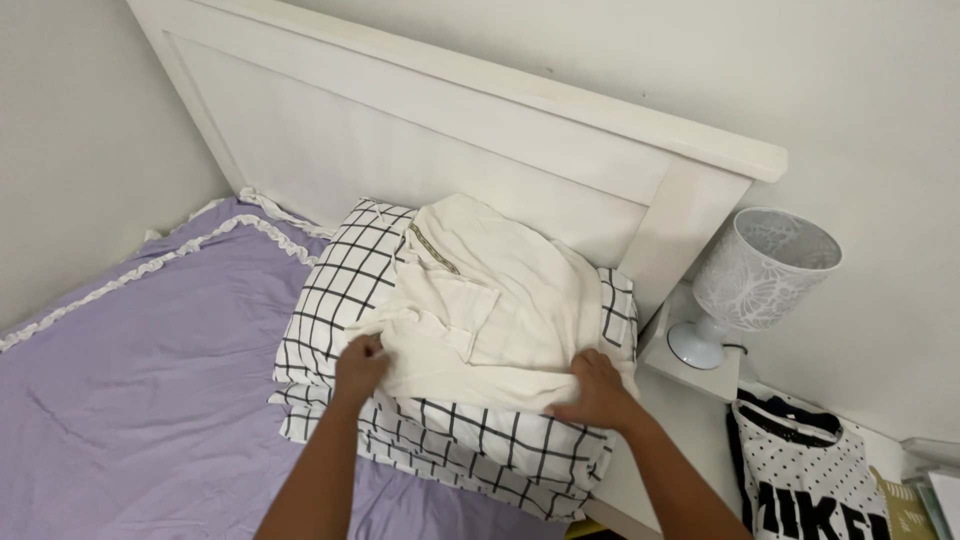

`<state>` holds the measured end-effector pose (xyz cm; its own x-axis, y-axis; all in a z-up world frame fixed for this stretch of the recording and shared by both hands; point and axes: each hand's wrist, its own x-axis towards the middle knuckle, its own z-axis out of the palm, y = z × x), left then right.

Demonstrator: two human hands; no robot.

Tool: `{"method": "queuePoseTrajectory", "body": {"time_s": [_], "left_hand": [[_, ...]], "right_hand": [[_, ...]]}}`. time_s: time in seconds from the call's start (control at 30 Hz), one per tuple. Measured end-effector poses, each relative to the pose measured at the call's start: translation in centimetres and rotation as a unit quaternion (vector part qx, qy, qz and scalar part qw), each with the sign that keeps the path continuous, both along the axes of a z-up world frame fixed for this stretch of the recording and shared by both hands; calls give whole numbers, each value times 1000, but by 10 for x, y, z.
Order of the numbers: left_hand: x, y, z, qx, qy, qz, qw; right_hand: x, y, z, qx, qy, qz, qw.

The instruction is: The person folds a white t-shirt on a bedside table and places it on a stack of clothes. Then, the person removes a pillow from a checkered pillowcase, folds the empty case, and places it on the bed.

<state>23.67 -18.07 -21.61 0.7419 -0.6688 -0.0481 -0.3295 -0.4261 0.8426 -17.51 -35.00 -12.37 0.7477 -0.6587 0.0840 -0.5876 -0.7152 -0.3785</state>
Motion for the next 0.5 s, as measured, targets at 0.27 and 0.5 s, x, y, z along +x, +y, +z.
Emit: {"method": "queuePoseTrajectory", "body": {"time_s": [0.27, 0.5], "left_hand": [[67, 59, 52, -358, 320, -31, 876], [64, 93, -12, 54, 177, -237, 954]], "right_hand": [[-28, -1, 20, 2, 210, 19, 978], [-45, 3, -3, 3, 124, -10, 992]]}}
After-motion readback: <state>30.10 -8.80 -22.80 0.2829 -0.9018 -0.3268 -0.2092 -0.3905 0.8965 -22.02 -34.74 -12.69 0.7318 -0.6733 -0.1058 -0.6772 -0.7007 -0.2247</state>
